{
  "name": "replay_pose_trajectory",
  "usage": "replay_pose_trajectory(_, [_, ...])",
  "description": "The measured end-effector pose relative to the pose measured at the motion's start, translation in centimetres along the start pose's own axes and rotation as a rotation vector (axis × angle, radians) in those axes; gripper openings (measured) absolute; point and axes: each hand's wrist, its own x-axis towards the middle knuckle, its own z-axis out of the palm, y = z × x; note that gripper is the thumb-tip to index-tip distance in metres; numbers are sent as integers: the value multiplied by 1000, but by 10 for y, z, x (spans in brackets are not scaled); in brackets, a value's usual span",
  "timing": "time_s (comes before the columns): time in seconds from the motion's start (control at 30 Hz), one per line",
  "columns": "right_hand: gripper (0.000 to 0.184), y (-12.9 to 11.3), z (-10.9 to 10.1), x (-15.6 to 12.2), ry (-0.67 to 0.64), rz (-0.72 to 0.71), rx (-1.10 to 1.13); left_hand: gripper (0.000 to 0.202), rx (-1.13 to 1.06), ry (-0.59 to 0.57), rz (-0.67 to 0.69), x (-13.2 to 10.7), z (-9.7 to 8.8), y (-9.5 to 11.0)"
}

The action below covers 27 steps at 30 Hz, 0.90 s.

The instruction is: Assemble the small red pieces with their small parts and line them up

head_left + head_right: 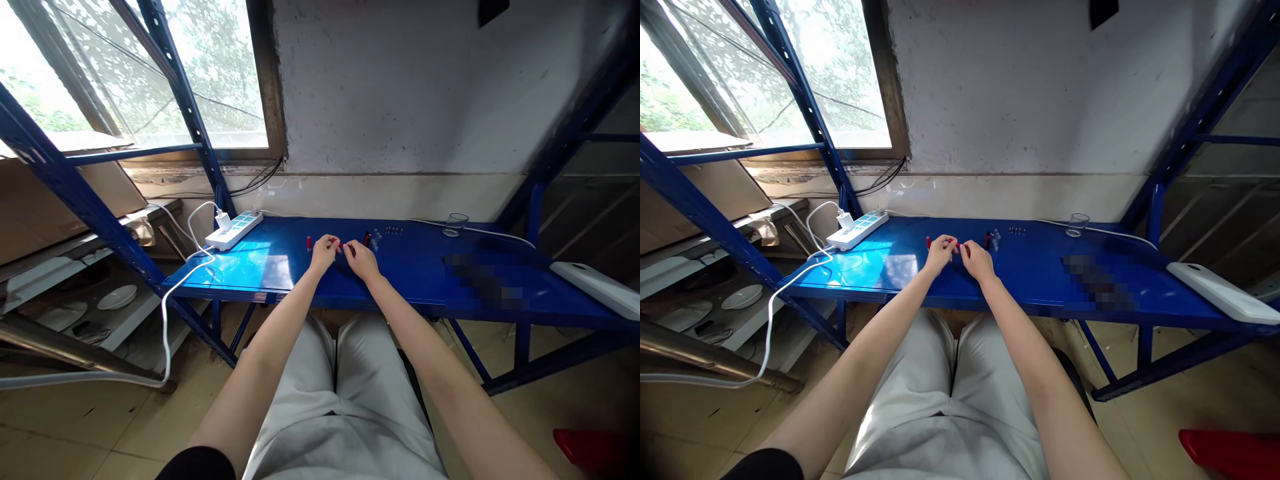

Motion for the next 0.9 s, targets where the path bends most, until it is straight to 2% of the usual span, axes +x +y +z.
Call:
replay_pose_trajectory(0.1, [38, 1, 0, 0, 19, 49, 2, 25, -224, -14, -21, -6, -1, 0])
replay_pose_trajectory(0.2, [42, 4, 1, 0, 38, 85, -1, 32, -349, -33, -49, -11, -5, 2])
replay_pose_trajectory(0.53, [40, 3, -2, -3, 54, -7, 121, 36, -497, -199, -71, -21, -11, 12])
replay_pose_trajectory(0.9, [35, -1, -6, -4, 94, 27, 138, 36, -500, -97, -105, -18, -11, 9])
